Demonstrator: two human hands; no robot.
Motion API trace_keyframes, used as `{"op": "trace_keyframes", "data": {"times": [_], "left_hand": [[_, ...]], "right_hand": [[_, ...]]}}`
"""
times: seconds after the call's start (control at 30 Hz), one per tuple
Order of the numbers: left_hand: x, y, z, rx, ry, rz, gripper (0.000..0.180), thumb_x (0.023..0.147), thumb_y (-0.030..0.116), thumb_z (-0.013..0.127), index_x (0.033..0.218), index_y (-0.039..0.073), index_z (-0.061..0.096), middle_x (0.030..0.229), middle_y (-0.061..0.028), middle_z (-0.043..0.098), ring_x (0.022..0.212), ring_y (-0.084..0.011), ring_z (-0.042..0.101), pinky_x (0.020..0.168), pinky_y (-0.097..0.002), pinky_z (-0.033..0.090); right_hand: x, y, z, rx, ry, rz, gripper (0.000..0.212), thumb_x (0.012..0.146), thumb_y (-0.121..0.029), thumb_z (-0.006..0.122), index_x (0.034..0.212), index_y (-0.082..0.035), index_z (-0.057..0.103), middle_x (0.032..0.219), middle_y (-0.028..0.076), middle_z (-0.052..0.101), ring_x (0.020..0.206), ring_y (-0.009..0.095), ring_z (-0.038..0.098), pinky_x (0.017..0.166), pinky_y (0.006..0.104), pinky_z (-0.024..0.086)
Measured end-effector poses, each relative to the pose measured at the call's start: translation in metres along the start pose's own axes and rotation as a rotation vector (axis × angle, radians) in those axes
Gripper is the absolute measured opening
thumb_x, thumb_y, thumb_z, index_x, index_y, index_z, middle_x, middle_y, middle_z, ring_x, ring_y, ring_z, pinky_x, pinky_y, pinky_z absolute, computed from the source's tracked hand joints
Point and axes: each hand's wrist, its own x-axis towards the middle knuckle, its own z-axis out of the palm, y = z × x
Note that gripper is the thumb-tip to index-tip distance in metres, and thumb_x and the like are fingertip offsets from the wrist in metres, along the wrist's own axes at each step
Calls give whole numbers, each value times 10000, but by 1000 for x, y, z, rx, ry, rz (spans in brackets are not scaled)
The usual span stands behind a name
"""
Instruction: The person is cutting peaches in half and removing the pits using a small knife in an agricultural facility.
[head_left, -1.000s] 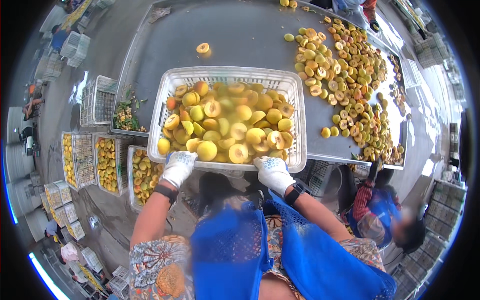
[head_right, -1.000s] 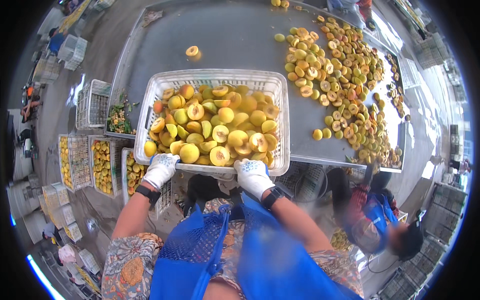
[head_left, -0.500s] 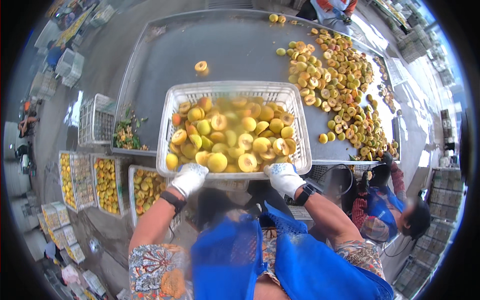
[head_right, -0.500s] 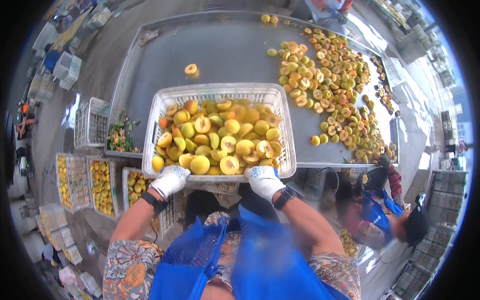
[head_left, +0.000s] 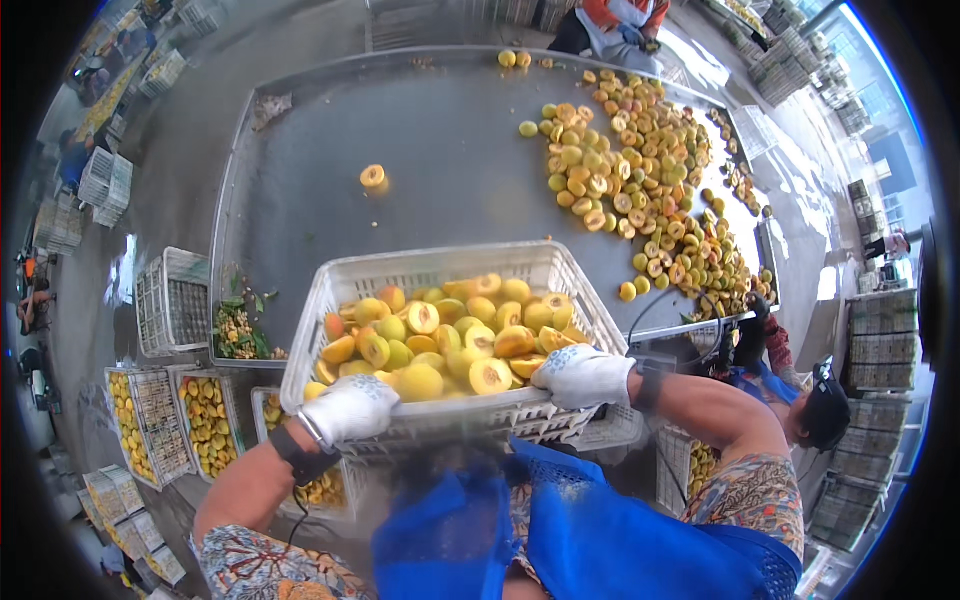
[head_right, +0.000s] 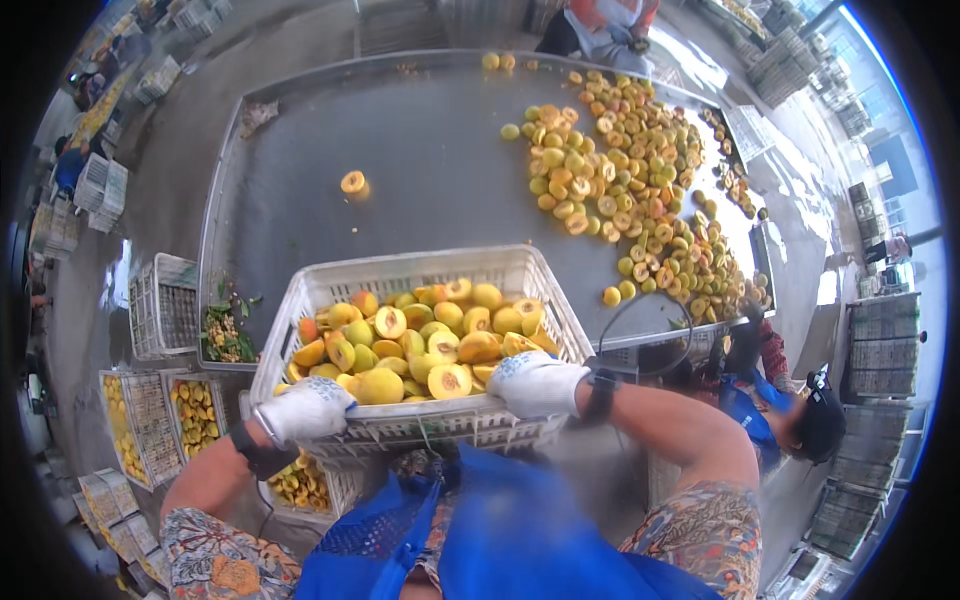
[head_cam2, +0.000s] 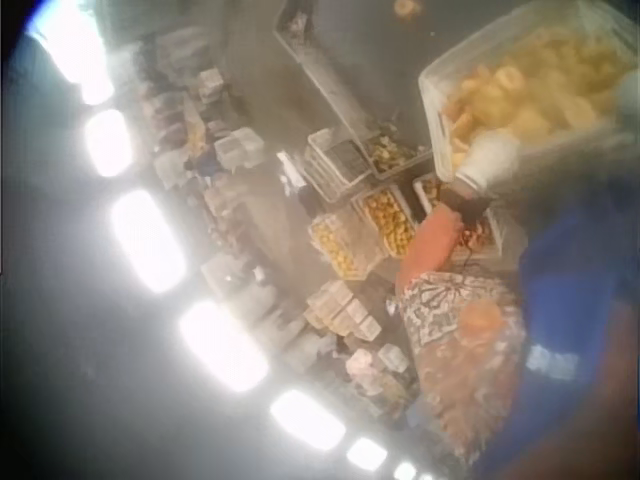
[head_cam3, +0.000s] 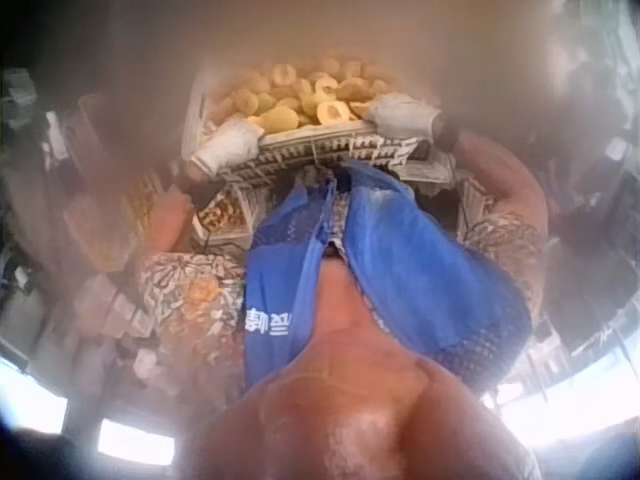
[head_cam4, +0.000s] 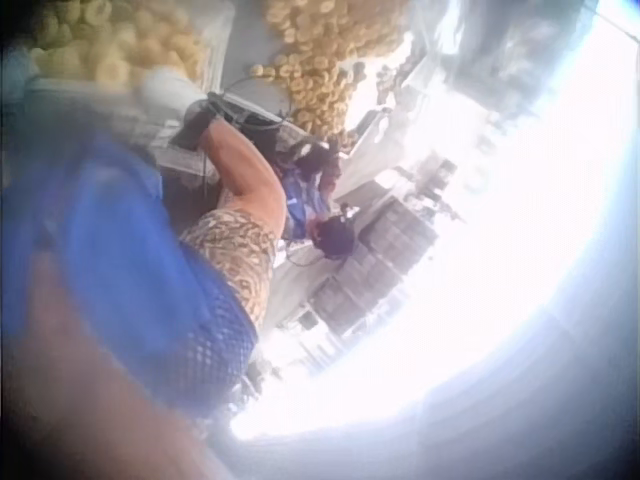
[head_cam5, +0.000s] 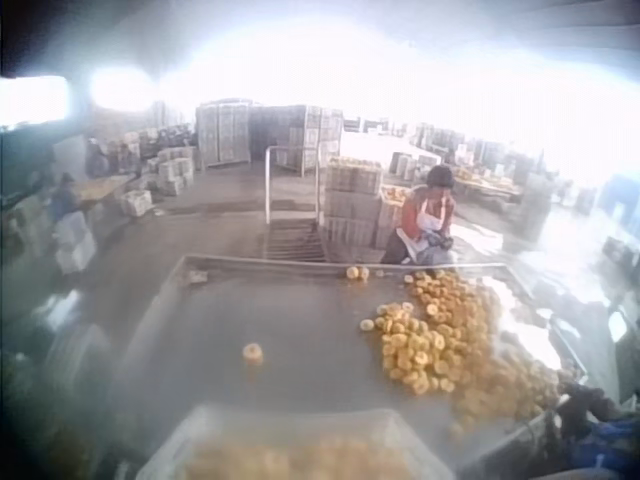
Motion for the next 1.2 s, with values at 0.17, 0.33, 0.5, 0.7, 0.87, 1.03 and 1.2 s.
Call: {"op": "trace_keyframes", "data": {"times": [0.17,0.33,0.5,0.7,0.87,1.03,1.2], "left_hand": [[13,-28,-16,-14,11,-56,169,703,191,604,777,66,689,789,-178,674,772,-352,658,715,-440,511],[22,-25,-22,-45,-68,-155,201,744,149,551,876,66,678,868,-181,681,846,-351,658,754,-442,510],[34,-12,3,-46,12,-189,194,772,145,546,888,70,682,865,-174,689,850,-340,669,757,-449,523],[44,4,68,41,217,-103,156,819,135,530,826,74,673,770,-153,685,733,-310,691,627,-450,534],[25,-19,65,139,271,-38,136,818,127,536,810,84,665,746,-131,684,683,-293,691,582,-436,529],[-5,-45,-34,-17,-35,-41,205,821,194,561,916,45,664,902,-182,685,886,-347,669,779,-441,520],[24,-93,-90,-41,-133,127,261,766,266,659,881,31,663,883,-196,673,862,-341,660,794,-395,513]], "right_hand": [[30,16,-26,-26,41,-148,233,765,-124,564,947,-46,686,894,174,676,880,337,665,767,435,515],[48,34,-28,-68,112,-124,245,751,-152,576,958,-67,675,847,169,673,848,344,665,743,442,514],[54,43,-25,-179,148,-78,157,782,-102,565,897,-46,657,855,172,677,829,356,673,717,434,517],[54,51,29,-297,355,-118,116,752,-94,607,813,-89,705,747,119,688,686,292,691,571,402,517],[47,16,21,-260,280,22,142,793,-83,562,866,-68,683,790,140,689,760,307,694,641,413,527],[44,-15,-54,-116,133,70,204,812,-82,535,951,-55,682,849,168,684,830,337,681,717,428,523],[70,15,-97,-8,-30,-38,278,705,-208,656,937,-57,685,869,158,676,861,330,654,762,438,507]]}}
